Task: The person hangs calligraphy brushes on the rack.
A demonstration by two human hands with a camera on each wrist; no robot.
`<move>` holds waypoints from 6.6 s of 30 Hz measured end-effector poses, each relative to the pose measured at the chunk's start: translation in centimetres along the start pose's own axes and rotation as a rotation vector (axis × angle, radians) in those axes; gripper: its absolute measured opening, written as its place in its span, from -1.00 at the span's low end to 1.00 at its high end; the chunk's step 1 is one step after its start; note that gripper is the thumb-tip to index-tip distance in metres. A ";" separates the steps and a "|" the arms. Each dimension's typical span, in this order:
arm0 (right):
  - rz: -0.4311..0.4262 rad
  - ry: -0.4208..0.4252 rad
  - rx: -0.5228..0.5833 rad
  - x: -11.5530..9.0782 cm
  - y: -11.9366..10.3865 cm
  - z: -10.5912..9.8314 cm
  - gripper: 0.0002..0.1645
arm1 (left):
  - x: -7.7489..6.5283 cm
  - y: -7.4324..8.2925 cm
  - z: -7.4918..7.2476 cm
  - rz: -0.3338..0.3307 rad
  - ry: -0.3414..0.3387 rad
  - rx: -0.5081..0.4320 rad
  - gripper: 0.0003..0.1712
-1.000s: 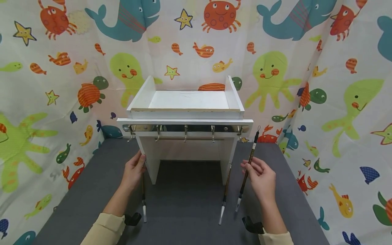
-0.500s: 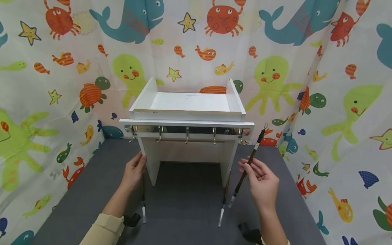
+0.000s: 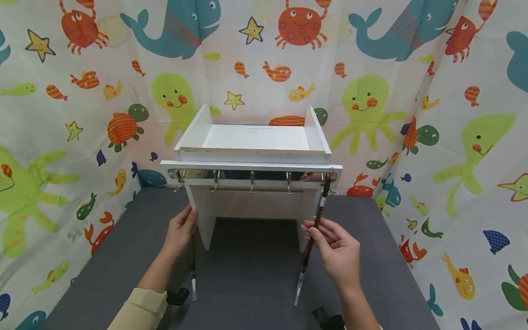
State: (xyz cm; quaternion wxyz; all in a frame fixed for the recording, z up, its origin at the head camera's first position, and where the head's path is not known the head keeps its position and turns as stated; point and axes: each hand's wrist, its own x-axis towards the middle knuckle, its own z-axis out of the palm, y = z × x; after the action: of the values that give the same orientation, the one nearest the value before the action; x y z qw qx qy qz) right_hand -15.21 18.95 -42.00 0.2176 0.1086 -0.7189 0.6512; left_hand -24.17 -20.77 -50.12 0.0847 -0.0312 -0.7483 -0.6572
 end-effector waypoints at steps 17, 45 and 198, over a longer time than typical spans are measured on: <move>-0.042 -0.242 0.123 -2.3 2.0 2.4 -0.67 | 0.0 0.0 0.1 -0.023 0.007 0.014 -0.31; 0.056 -0.277 0.131 -2.0 3.8 3.2 -0.69 | 0.2 -0.3 0.2 -0.019 0.024 0.006 -0.32; 0.087 0.232 -0.103 -1.6 -0.3 1.1 -0.74 | -0.3 -0.4 0.1 -0.028 0.000 -0.027 -0.34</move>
State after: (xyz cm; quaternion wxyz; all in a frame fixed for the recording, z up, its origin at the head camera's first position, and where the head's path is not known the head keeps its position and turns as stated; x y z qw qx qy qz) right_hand -13.82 17.58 -42.50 0.2760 -0.0100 -0.7253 0.6306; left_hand -23.98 -20.70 -50.61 0.0751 -0.0216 -0.7396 -0.6685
